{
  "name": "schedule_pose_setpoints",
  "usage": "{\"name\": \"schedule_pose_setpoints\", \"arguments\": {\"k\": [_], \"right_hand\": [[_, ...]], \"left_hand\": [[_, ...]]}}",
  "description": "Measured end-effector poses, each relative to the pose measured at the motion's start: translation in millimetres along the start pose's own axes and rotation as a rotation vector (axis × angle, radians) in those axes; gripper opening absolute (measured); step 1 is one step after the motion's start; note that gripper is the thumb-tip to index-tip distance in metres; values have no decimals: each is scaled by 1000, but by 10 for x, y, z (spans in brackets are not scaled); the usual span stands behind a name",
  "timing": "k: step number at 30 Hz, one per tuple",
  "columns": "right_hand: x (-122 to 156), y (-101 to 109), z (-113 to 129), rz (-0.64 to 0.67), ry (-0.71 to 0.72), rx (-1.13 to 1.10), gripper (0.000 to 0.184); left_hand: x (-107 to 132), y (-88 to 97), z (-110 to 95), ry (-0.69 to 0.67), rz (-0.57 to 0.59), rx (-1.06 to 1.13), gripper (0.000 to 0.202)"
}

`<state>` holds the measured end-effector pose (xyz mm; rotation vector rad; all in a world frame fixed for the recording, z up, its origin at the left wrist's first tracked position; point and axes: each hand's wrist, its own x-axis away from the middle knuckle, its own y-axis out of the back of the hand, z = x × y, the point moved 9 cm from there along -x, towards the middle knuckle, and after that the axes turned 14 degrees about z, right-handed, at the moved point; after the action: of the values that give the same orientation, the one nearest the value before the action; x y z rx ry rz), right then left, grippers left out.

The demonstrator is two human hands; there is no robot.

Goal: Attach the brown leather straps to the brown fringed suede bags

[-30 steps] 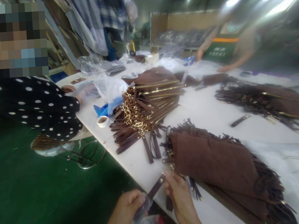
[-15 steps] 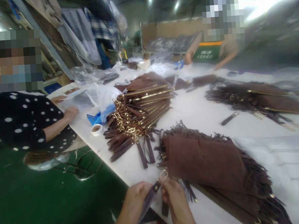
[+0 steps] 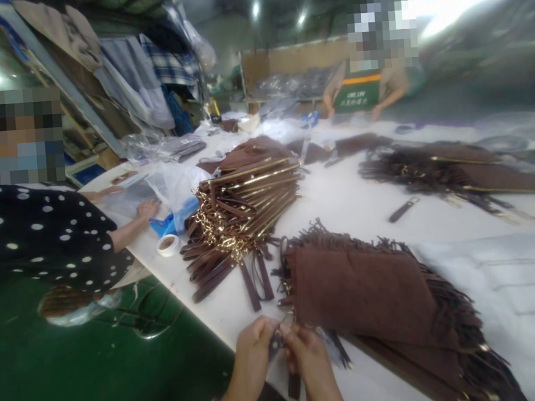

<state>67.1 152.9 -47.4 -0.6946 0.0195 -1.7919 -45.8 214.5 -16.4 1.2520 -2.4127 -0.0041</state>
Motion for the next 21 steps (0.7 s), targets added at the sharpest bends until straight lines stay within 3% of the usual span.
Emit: {"name": "schedule_pose_setpoints", "arguments": {"k": [4, 9, 21], "right_hand": [[15, 70, -10, -38, 39, 52, 55], [37, 134, -122, -105, 64, -64, 54], [-17, 107, -259, -82, 8, -256, 49]], "left_hand": [[-71, -68, -32, -12, 16, 0, 43], [-74, -58, -29, 5, 10, 11, 44], [-112, -68, -172, -18, -17, -115, 39]]}}
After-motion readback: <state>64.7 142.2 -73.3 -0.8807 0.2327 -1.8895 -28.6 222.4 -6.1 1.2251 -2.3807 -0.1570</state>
